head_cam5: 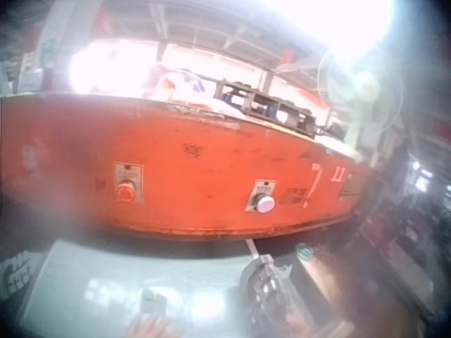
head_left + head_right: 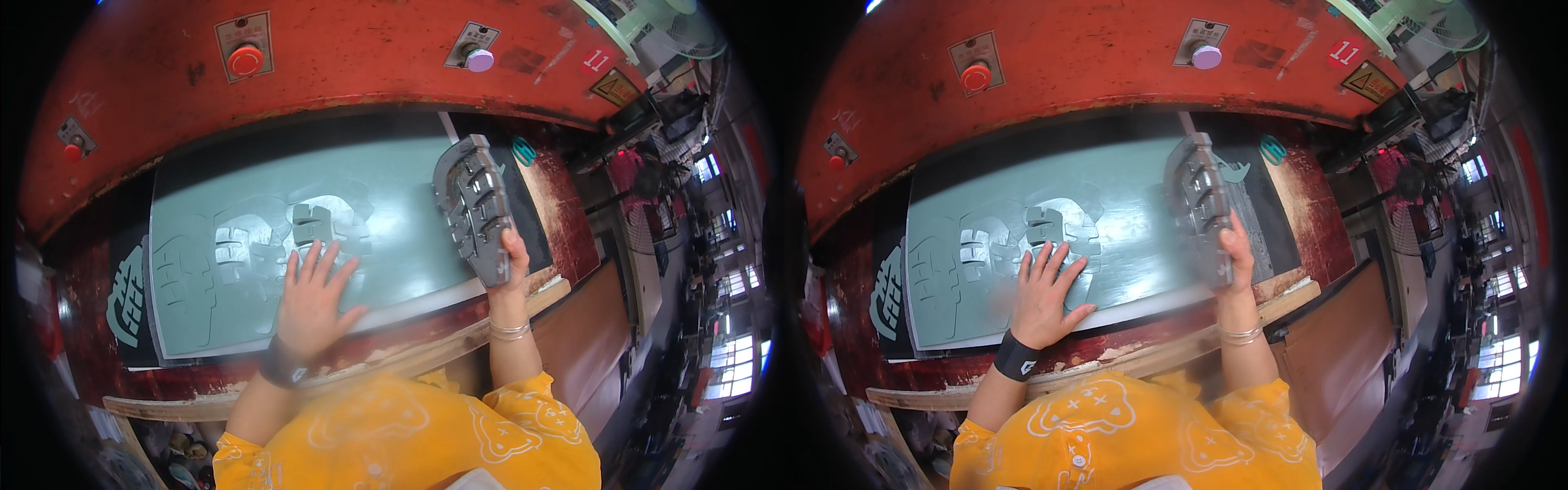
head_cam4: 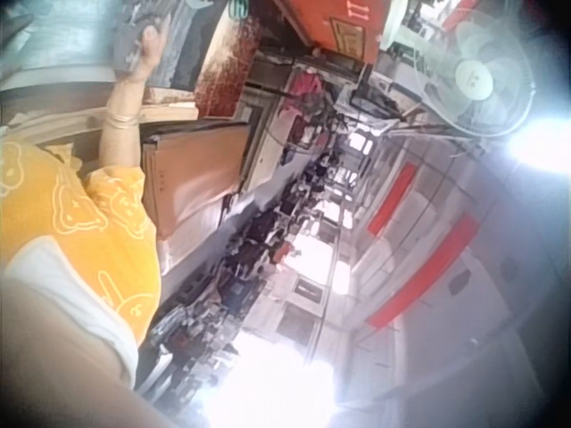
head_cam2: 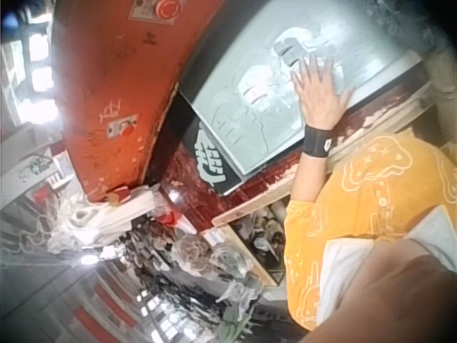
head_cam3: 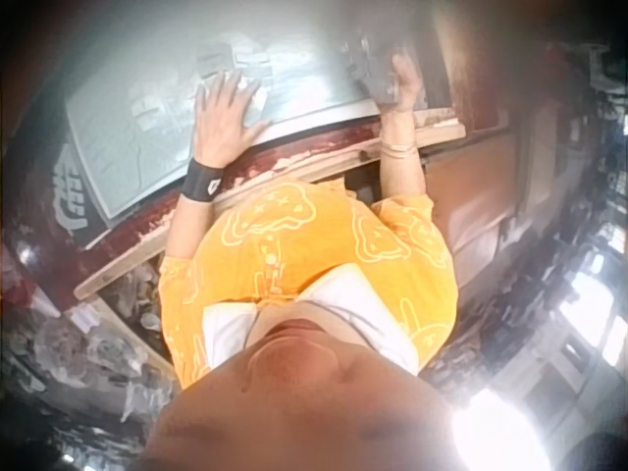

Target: The person operates a red hydraulic die-cutting machine to cut shapes from light green sheets. They place a sheet on the machine, press a button to cut, remove the cut pieces, and place them into a plastic bag. The person repeats this process with multiple sheets.

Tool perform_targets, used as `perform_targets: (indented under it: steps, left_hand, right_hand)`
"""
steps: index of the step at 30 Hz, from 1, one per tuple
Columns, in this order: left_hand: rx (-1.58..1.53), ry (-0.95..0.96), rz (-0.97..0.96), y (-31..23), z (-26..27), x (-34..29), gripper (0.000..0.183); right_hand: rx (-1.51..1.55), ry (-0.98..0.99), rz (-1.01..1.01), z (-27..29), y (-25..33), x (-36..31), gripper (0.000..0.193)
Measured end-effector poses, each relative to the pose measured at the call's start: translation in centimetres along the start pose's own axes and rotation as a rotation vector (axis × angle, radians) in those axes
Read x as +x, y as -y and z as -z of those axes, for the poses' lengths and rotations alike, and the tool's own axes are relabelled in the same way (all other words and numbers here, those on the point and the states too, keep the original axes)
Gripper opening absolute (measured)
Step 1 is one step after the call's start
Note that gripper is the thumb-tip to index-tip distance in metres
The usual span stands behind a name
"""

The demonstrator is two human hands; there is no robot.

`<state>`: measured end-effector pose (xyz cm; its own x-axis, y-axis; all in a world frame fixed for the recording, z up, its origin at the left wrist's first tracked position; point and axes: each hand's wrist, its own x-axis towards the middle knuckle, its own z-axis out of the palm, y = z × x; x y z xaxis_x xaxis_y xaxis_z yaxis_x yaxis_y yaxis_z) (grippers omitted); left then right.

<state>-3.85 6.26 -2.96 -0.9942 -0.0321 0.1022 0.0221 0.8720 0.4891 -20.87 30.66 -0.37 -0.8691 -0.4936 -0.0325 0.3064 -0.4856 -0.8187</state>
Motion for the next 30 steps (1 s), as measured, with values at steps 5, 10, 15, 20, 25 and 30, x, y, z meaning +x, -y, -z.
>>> perform_targets:
  steps: [5, 10, 15, 20, 25, 30]
  left_hand:
    - [-0.012, -0.005, 0.007, 0.0, 0.1, 0.1, 0.064]
    - [-0.019, 0.008, 0.007, 0.2, 0.2, 0.3, 0.064]
    - [-0.023, 0.041, 0.017, 0.0, 0.5, 0.4, 0.064]
    - [-0.021, 0.065, 0.001, 0.0, 0.8, 0.6, 0.061]
    - [-0.269, -0.076, -0.019, 0.2, 1.1, -1.4, 0.051]
    - [-0.891, -0.128, 0.109, -3.2, 0.1, -7.7, 0.022]
  right_hand:
    - [-0.803, -0.084, 0.172, -0.8, 0.3, 1.2, 0.059]
    - [-1.473, -0.043, 0.255, -2.1, -1.3, 1.1, 0.058]
    - [-1.78, 0.006, 0.218, -2.7, -3.1, 1.1, 0.055]
    - [-1.819, 0.026, 0.223, -2.7, -3.4, 0.9, 0.05]
    - [-1.49, 0.013, 0.123, -0.7, -2.9, 1.9, 0.05]
    - [-1.055, -0.366, 0.412, 2.4, -0.8, 2.7, 0.047]
